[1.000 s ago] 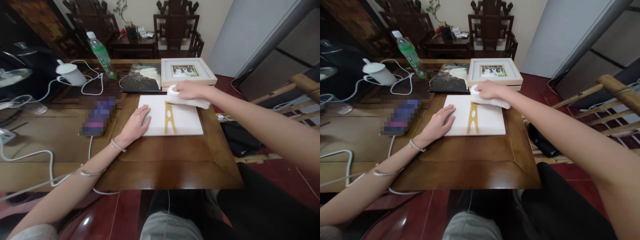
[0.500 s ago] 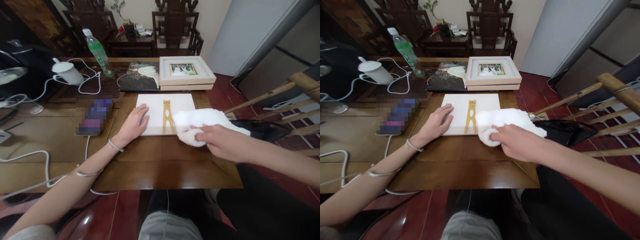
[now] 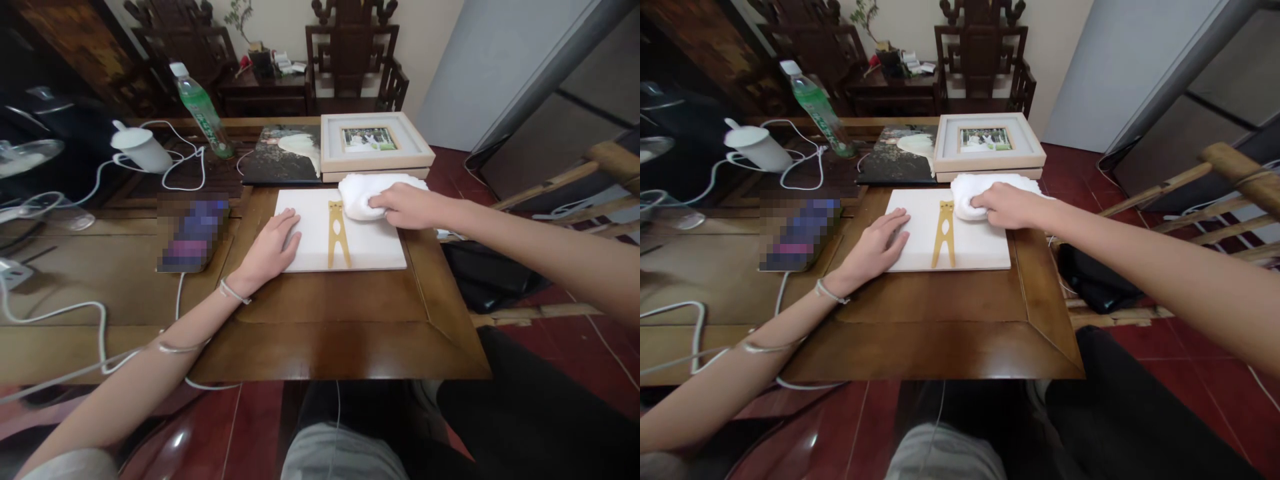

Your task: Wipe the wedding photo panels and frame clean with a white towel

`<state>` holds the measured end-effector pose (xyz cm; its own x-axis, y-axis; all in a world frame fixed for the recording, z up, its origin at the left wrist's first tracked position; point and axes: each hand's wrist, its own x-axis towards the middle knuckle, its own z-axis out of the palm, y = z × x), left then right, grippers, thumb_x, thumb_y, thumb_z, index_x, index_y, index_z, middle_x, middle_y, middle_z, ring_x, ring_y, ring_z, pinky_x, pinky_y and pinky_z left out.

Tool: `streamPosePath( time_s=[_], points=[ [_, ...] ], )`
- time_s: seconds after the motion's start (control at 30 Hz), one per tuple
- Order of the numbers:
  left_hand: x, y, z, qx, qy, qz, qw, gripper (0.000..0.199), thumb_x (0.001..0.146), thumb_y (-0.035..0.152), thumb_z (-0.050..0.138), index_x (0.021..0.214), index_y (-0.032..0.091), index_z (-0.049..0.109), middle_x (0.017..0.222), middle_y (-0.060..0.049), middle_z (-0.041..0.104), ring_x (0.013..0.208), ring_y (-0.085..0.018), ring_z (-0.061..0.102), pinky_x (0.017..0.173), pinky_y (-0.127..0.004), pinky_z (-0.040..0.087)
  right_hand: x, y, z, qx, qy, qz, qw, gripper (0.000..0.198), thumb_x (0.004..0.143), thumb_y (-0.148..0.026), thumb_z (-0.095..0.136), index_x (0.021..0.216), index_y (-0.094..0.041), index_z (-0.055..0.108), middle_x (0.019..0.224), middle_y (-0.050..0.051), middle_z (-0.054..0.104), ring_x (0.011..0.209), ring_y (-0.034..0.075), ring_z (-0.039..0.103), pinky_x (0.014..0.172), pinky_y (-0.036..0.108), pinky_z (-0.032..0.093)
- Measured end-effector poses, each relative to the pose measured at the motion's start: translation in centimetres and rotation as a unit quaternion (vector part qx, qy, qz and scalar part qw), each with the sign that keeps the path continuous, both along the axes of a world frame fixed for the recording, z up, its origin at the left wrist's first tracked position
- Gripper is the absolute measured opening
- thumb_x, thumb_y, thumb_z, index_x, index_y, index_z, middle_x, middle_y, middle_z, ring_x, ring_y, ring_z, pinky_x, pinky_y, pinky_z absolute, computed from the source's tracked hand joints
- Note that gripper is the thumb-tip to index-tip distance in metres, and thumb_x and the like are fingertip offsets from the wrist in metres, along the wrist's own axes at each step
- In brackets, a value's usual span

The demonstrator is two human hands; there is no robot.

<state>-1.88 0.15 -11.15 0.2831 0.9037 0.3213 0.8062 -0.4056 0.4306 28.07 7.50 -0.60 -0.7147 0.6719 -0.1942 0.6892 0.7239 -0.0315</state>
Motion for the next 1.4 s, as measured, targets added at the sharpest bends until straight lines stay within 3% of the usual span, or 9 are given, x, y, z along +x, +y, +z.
streamPosePath(
  time_s=[0.13, 0.27, 0.47, 0.63, 0.77, 0.9, 1.07, 1.2, 1.4],
  points=[
    [0.0, 0.0, 0.0, 0.002, 0.000, 0.002, 1.000, 0.046, 0.099, 0.034, 0.043, 0.136, 0.012, 0.060, 0.151, -0.018, 0.056, 0.145, -0.032, 0.049, 0.124, -0.055, 0.036, -0.4, 2.2, -0.1, 0.003, 0.009, -0.022, 1.000, 0.020, 0.075, -0.003, 0.050, 0.078, -0.022, 0.055, 0.072, 0.005, 0.054, 0.073, 0.023, 0.049, 0.067, 0.034, 0.030],
    [0.0, -0.1, -0.1, 0.009, -0.002, 0.006, 1.000, 0.046, 0.099, 0.034, 0.043, 0.135, 0.011, 0.061, 0.150, -0.019, 0.056, 0.145, -0.032, 0.049, 0.123, -0.054, 0.037, -0.6, 1.5, -0.5, 0.022, 0.009, -0.024, 0.999, 0.023, 0.076, -0.001, 0.048, 0.083, -0.020, 0.059, 0.077, 0.006, 0.059, 0.076, 0.023, 0.051, 0.070, 0.034, 0.032],
    [0.1, -0.2, 0.0, 0.006, -0.005, 0.008, 1.000, 0.047, 0.100, 0.035, 0.042, 0.134, 0.010, 0.061, 0.150, -0.020, 0.056, 0.145, -0.032, 0.049, 0.124, -0.053, 0.036, -0.6, -5.2, -0.3, 0.004, -0.010, -0.033, 0.999, 0.031, 0.075, 0.002, 0.045, 0.088, -0.019, 0.064, 0.079, 0.009, 0.066, 0.075, 0.024, 0.058, 0.070, 0.033, 0.037],
    [0.1, -0.1, 0.0, -0.002, -0.006, 0.005, 1.000, 0.046, 0.099, 0.035, 0.044, 0.135, 0.013, 0.061, 0.152, -0.018, 0.055, 0.145, -0.032, 0.048, 0.124, -0.056, 0.036, -0.5, -12.1, 0.4, -0.036, -0.010, -0.023, 0.999, 0.035, 0.073, 0.003, 0.047, 0.091, -0.019, 0.068, 0.106, 0.015, 0.071, 0.087, 0.027, 0.067, 0.075, 0.036, 0.046],
    [0.1, -0.2, 0.1, 0.001, -0.005, 0.005, 1.000, 0.046, 0.100, 0.035, 0.043, 0.136, 0.013, 0.061, 0.152, -0.018, 0.055, 0.146, -0.032, 0.047, 0.124, -0.056, 0.036, -0.6, -13.9, 0.8, -0.075, -0.016, -0.031, 0.997, 0.035, 0.073, 0.002, 0.048, 0.091, -0.022, 0.068, 0.111, 0.014, 0.071, 0.092, 0.029, 0.070, 0.077, 0.038, 0.051],
    [0.2, -0.2, 0.2, 0.002, 0.002, 0.005, 1.000, 0.048, 0.100, 0.036, 0.042, 0.135, 0.009, 0.061, 0.151, -0.021, 0.055, 0.145, -0.033, 0.048, 0.124, -0.054, 0.036, -0.2, -12.0, 0.0, -0.070, 0.011, -0.031, 0.997, 0.034, 0.079, 0.001, 0.047, 0.098, -0.020, 0.066, 0.124, 0.019, 0.067, 0.111, 0.034, 0.067, 0.091, 0.047, 0.053],
    [0.1, -0.2, 0.1, 0.000, -0.003, 0.004, 1.000, 0.046, 0.099, 0.034, 0.044, 0.136, 0.013, 0.060, 0.152, -0.018, 0.055, 0.145, -0.033, 0.048, 0.123, -0.057, 0.036, 0.0, -7.4, -2.5, -0.024, 0.063, 0.012, 0.998, 0.046, 0.073, 0.007, 0.048, 0.108, -0.018, 0.063, 0.152, 0.020, 0.049, 0.146, 0.036, 0.042, 0.115, 0.060, 0.036],
    [0.1, -0.2, 0.1, -0.001, -0.004, 0.007, 1.000, 0.045, 0.099, 0.034, 0.043, 0.136, 0.013, 0.060, 0.152, -0.017, 0.055, 0.146, -0.032, 0.047, 0.124, -0.056, 0.036, -1.0, -3.7, -2.8, -0.004, 0.051, -0.005, 0.999, 0.046, 0.072, 0.004, 0.047, 0.110, -0.018, 0.060, 0.145, 0.019, 0.051, 0.129, 0.035, 0.054, 0.109, 0.058, 0.037],
    [0.1, -0.2, 0.1, 0.001, -0.002, 0.003, 1.000, 0.046, 0.100, 0.034, 0.043, 0.136, 0.012, 0.060, 0.152, -0.018, 0.055, 0.146, -0.032, 0.047, 0.124, -0.055, 0.035, -1.8, 0.5, -1.1, 0.009, 0.011, -0.020, 1.000, 0.033, 0.075, 0.000, 0.047, 0.101, -0.018, 0.059, 0.103, 0.013, 0.062, 0.090, 0.027, 0.058, 0.076, 0.036, 0.039]
  ],
)
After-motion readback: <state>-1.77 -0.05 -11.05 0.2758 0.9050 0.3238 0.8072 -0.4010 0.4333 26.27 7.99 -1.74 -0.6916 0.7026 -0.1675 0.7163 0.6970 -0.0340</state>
